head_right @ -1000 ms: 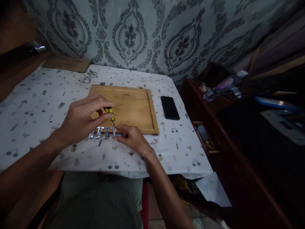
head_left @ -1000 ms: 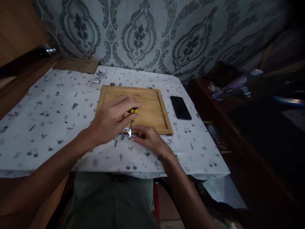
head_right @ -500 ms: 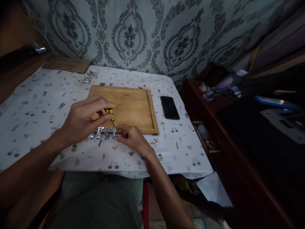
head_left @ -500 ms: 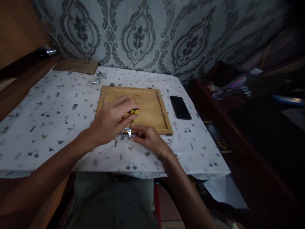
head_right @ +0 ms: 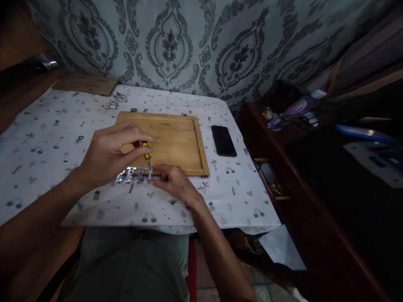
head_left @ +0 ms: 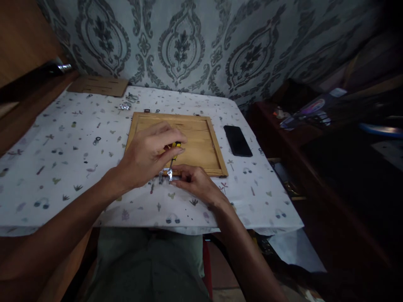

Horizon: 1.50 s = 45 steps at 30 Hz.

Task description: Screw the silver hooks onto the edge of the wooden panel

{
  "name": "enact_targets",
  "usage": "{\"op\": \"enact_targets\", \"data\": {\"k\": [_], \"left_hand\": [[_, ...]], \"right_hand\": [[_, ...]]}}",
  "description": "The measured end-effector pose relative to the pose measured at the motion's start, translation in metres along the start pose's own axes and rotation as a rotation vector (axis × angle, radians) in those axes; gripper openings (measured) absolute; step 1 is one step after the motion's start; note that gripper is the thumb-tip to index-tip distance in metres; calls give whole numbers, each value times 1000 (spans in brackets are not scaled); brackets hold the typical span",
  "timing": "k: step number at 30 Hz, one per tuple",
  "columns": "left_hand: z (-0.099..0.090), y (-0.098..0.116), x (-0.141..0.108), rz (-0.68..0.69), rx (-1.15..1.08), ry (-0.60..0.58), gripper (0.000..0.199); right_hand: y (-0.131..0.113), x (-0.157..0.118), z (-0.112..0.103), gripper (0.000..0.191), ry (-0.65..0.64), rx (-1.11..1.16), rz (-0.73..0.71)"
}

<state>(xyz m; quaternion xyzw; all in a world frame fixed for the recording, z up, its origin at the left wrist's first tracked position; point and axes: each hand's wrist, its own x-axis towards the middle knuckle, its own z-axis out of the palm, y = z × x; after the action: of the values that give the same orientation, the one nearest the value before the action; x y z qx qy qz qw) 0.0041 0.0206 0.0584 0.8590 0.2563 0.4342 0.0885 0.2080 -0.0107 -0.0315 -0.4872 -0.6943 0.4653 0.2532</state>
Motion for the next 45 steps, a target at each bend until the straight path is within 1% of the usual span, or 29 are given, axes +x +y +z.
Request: {"op": "enact_targets", "data": {"k": [2,5,10,15,20,31,35,45], "left_hand": [[-2,0,1,-1,-17,-24,10],[-3,-2,2,-16,-43,-25,16],[-4,-3,2,-73,-53,-62,16],[-7,0,4,-49,-33,-101,17],[-8,0,4,-55,-32,-134,18],[-7,-2,1,-23,-80,-114,16],[-7,-3,0,-28,-64,-117,16],[-5,-4,0,6,-46,-77,11]], "right_hand": [[0,0,0,46,9,2,0],[-1,-1,0,46,20,12,-2],[-2,-2,0,47,14,19,2],[0,-1,1,48,18,35,-2],[1,-1,1,47,8,29,13],[-1,0,0,46,5,25,2],[0,0,0,48,21,11,-1],[-1,-1,1,48,41,10,14]]}}
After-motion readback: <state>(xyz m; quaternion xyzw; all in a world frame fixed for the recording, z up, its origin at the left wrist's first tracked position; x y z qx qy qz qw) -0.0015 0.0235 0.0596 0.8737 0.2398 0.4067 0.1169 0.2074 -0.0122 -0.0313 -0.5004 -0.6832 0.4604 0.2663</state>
